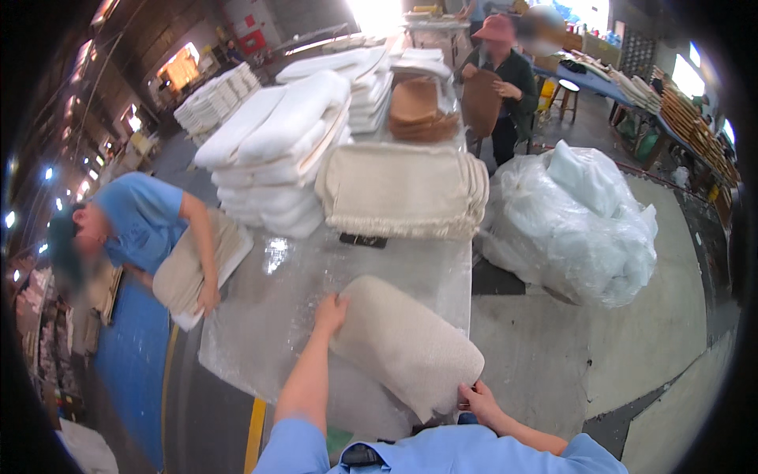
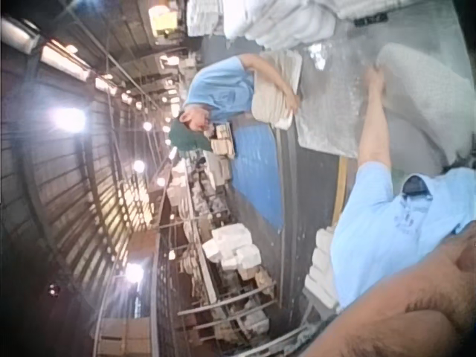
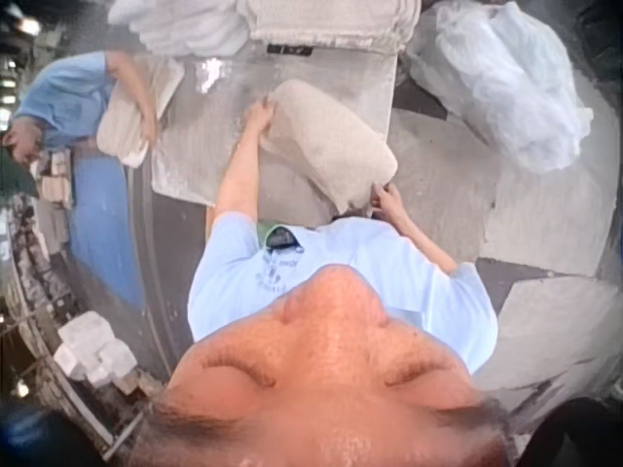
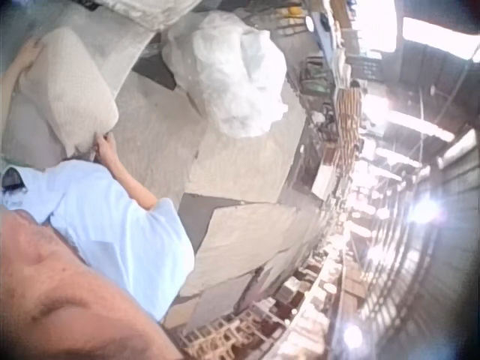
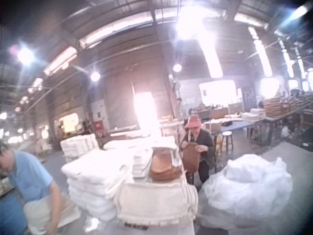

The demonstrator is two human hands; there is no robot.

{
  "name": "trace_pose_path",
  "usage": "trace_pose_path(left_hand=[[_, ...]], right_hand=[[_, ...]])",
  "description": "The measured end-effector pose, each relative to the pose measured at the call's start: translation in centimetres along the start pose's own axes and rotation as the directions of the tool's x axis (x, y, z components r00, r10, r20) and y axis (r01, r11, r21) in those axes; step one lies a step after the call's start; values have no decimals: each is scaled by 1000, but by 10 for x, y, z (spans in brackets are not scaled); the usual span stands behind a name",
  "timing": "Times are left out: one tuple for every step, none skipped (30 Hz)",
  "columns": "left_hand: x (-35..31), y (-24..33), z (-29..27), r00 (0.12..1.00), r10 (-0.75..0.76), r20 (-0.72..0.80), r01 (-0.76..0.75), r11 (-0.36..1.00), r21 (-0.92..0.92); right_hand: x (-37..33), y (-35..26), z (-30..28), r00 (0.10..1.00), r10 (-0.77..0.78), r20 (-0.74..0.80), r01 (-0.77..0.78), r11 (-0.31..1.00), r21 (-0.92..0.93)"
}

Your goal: The person folds beige fabric cushions one at a time on a table, aligning edges and stacking them. A coworker across the table also folds similar cushions. The workspace includes stacks of folded cushions and plastic-wrapped bundles.

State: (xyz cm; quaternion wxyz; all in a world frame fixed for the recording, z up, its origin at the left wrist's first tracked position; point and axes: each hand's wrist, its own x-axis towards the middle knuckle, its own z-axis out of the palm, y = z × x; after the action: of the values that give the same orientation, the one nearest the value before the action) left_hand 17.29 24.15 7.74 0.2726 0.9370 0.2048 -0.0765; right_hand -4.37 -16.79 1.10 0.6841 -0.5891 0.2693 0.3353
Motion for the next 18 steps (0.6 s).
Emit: trace_pose_path(left_hand=[[-5,-1,6,999,44,32,-45,998,33],[-13,-6,8,1000,16,17,-15,1000,-26],[-26,-17,9,1000,-28,4,28,996,-81],[-47,-33,8,997,-42,-70,30,986,-163],[-72,-44,10,995,-47,-92,32,987,-157],[-100,-53,15,989,-110,-99,83,967,-243],[-133,-71,19,985,-133,-113,94,950,-298],[-162,-89,28,973,-187,-135,107,884,-456],[-188,-98,32,952,-304,-42,263,878,-400],[-215,-89,35,915,-401,48,393,858,-332],[-219,-85,40,940,-324,-109,290,924,-248],[-226,-87,47,942,-231,-243,202,970,-136],[-230,-85,53,931,-108,-347,113,994,-8],[-223,-78,59,958,-32,-285,67,991,115],[-207,-67,64,974,34,-223,18,974,228],[-194,-53,70,983,100,-151,-45,943,330],[-190,-39,81,984,135,-115,-88,935,344],[-192,-28,92,984,160,-76,-122,925,359]], right_hand=[[8,-6,-7,995,-86,-54,85,996,-19],[20,-13,-18,980,-172,-103,167,985,-49],[28,-16,-25,959,-246,-138,236,968,-84],[32,-44,-24,942,-279,-186,261,959,-113],[45,-63,-34,916,-365,-166,331,922,-201],[58,-79,-46,884,-444,-145,392,874,-287],[68,-104,-46,861,-504,-71,445,812,-378],[75,-130,-39,835,-550,12,492,738,-462],[83,-148,-32,848,-530,33,426,641,-639],[90,-167,-28,857,-515,30,337,515,-789],[94,-188,-4,759,-636,142,406,291,-866],[94,-200,25,651,-711,267,431,57,-900],[98,-208,46,638,-692,338,442,-31,-897],[104,-212,65,625,-666,407,453,-116,-884],[109,-206,85,625,-625,468,457,-194,-868],[117,-196,100,625,-582,519,453,-271,-849],[122,-187,107,623,-536,569,449,-350,-822],[123,-177,108,597,-548,586,459,-366,-810]])
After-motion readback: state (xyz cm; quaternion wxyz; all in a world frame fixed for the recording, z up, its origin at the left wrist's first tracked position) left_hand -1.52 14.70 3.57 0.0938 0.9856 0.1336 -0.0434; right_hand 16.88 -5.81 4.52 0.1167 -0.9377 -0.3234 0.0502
